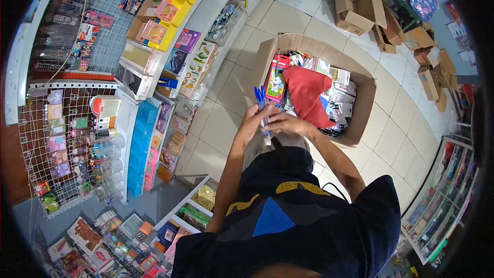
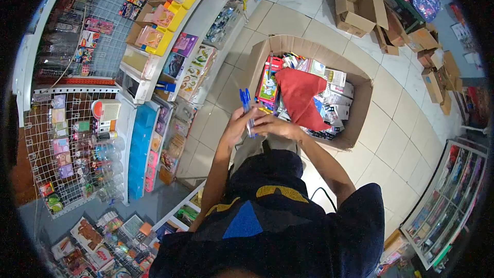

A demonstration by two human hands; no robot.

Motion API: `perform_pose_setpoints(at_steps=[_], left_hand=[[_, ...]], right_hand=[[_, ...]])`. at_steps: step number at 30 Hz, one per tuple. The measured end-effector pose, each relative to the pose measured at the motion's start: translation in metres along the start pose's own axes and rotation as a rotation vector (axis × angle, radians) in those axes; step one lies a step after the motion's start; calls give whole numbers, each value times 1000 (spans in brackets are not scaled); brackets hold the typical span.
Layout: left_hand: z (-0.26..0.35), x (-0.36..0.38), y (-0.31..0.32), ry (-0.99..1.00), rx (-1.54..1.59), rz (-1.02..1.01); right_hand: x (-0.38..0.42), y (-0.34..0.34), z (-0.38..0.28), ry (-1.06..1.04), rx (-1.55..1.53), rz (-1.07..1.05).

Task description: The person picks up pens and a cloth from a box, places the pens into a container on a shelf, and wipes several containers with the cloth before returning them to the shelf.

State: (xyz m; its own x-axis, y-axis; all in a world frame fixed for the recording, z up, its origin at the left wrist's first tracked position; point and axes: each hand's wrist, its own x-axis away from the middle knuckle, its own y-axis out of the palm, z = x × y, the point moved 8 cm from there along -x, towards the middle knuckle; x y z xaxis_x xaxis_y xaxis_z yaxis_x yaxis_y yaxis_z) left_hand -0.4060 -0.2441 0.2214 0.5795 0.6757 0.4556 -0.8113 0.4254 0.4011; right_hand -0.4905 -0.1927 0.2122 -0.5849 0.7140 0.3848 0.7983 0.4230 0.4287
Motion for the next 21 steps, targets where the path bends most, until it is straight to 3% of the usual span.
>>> perform_pose_setpoints(at_steps=[3, 6, 7, 8, 9, 11, 14, 17, 20, 21], left_hand=[[-25, 11, -15, -30, 217, 116], [-42, 25, -37, 78, 347, 222], [-43, 33, -43, 55, 384, 306], [-42, 39, -48, 58, 378, 304], [-41, 43, -54, 65, 372, 300], [-31, 49, -60, 59, 368, 338], [-14, 55, -62, 127, 483, 336], [-10, 53, -67, 135, 473, 340], [-1, 53, -62, 127, 502, 335], [1, 53, -59, 124, 511, 330]], right_hand=[[-1, 9, 9, 66, 14, 70], [9, -20, 10, 18, 383, 212], [20, -46, 4, 192, 683, 410], [4, -105, 70, -114, 788, 623], [37, -115, 26, -104, 954, 940], [69, -155, 16, -13, 1058, 1255], [93, -184, 25, 395, 1231, 1431], [79, -216, 75, 541, 1051, 1001], [78, -229, 85, 480, 924, 1020], [77, -229, 81, 363, 854, 1001]])
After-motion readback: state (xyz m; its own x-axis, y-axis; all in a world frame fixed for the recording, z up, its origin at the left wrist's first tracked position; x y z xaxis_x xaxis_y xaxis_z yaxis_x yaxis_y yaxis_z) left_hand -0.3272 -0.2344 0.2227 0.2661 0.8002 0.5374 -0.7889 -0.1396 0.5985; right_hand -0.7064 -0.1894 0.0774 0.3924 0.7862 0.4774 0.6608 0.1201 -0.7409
